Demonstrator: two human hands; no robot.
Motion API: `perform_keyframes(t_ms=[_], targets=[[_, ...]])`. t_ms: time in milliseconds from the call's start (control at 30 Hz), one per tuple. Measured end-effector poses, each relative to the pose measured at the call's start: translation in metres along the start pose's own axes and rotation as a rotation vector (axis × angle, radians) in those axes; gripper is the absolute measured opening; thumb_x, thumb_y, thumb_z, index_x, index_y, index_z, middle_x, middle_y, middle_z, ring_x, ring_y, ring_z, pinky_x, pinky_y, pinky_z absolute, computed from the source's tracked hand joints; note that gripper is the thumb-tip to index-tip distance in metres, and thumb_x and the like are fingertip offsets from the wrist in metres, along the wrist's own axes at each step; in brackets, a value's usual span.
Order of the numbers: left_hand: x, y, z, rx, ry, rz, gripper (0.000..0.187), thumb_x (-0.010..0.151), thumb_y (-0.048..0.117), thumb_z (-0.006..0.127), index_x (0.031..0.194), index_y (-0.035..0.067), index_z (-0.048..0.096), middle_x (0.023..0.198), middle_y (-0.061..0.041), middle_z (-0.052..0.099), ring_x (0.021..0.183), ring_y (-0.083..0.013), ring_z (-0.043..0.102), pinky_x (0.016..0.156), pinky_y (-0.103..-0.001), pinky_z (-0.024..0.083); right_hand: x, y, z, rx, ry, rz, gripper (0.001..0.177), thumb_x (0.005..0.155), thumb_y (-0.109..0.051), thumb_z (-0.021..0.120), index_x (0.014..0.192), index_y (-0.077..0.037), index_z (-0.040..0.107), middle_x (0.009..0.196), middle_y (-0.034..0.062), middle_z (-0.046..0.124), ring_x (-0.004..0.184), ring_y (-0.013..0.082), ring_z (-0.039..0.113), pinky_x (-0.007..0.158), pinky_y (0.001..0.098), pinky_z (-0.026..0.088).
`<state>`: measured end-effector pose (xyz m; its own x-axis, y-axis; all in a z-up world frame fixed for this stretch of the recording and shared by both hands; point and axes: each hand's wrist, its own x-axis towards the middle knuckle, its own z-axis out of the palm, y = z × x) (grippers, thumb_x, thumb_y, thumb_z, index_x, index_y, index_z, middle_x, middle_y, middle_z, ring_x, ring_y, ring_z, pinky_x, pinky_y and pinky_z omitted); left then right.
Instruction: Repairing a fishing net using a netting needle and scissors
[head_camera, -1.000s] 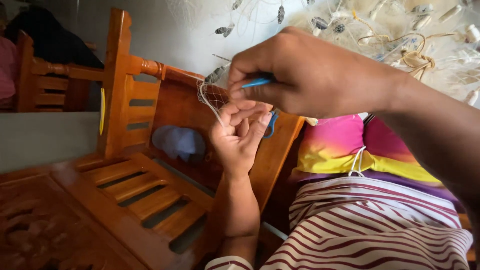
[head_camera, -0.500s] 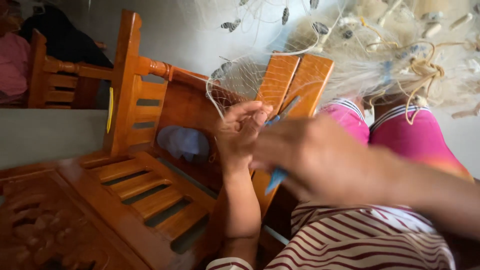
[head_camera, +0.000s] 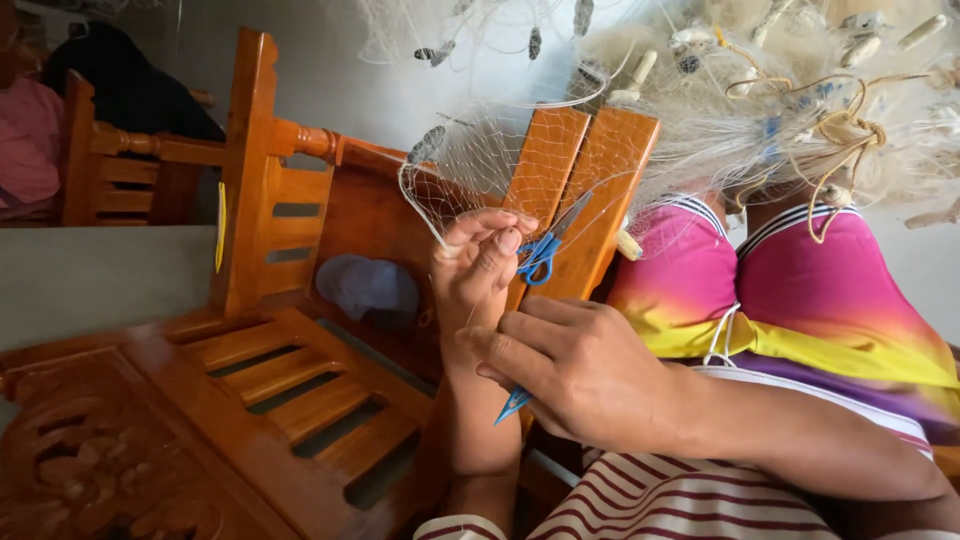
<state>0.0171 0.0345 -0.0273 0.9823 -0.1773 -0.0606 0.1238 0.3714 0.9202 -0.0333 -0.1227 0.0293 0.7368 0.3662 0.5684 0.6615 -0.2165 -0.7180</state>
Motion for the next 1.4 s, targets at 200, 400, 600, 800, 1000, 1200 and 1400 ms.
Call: perform_keyframes(t_ms=[200,400,600,800,1000,1200,1400], targets=[[-0.003,0.006,0.021,0.001,0.015,-0.010,0.012,0.086,0.002,0.063,0.097,0.000,0.058,0.096,-0.014,0.062,0.093,-0.0182,0.058,0.092,-0.028,0.045,0.019,-0.002,-0.007,0.095,0.096,0.001,0.032,0.086,-0.008,0.060,0.115,0.004,0.055,0.086,0.0128,0.058,0.066,0.0264,0.055,0.061,0.0346,0.046],[-0.004,0.000,-0.001,-0.055,-0.099,-0.031,0.017,0.086,0.001,0.063,0.103,0.002,0.060,0.092,-0.016,0.065,0.068,-0.0095,0.044,0.063,-0.020,0.031,0.063,0.029,-0.042,0.421,-0.008,0.069,0.023,0.081,-0.001,0.061,0.103,-0.002,0.066,0.087,0.0071,0.072,0.052,0.0130,0.058,0.048,0.0238,0.046],[0.003,-0.005,-0.013,-0.100,-0.202,-0.040,0.019,0.090,0.004,0.062,0.108,0.001,0.059,0.095,-0.017,0.063,0.059,-0.0054,0.039,0.049,-0.014,0.026,0.078,0.048,-0.064,0.574,-0.073,0.191,0.021,0.095,-0.007,0.051,0.101,0.001,0.069,0.068,-0.0010,0.058,0.053,0.0047,0.042,0.046,0.0188,0.037],[0.003,-0.008,-0.013,-0.104,-0.201,-0.041,0.016,0.088,0.001,0.062,0.104,0.001,0.060,0.095,-0.017,0.065,0.054,-0.0045,0.035,0.047,-0.014,0.024,0.071,0.056,-0.048,0.756,0.081,0.276,0.019,0.097,-0.010,0.053,0.099,-0.001,0.069,0.063,-0.0034,0.051,0.051,0.0029,0.035,0.045,0.0176,0.028],[0.003,-0.008,-0.009,-0.073,-0.197,-0.041,0.015,0.087,0.001,0.063,0.101,0.001,0.059,0.094,-0.016,0.065,0.058,-0.0054,0.040,0.049,-0.014,0.027,0.065,0.060,-0.048,0.692,0.149,0.269,0.021,0.097,-0.007,0.050,0.101,0.000,0.069,0.077,-0.0014,0.058,0.065,0.0047,0.042,0.060,0.0175,0.036],[0.004,-0.013,-0.014,0.025,-0.202,0.051,0.017,0.085,0.006,0.068,0.101,0.003,0.062,0.092,-0.016,0.070,0.064,-0.0053,0.054,0.055,-0.013,0.032,0.037,0.044,-0.058,0.504,0.111,0.194,0.022,0.094,-0.010,0.050,0.108,-0.001,0.065,0.089,0.0036,0.068,0.067,0.0106,0.055,0.060,0.0220,0.044],[0.004,0.002,-0.011,0.078,-0.351,0.027,0.012,0.090,0.005,0.059,0.101,0.005,0.057,0.107,-0.010,0.060,0.102,-0.0171,0.060,0.091,-0.026,0.048,-0.042,0.008,-0.024,0.034,-0.252,-0.051,0.036,0.088,-0.020,0.060,0.114,0.004,0.058,0.081,0.0110,0.064,0.064,0.0254,0.057,0.053,0.0361,0.048]])
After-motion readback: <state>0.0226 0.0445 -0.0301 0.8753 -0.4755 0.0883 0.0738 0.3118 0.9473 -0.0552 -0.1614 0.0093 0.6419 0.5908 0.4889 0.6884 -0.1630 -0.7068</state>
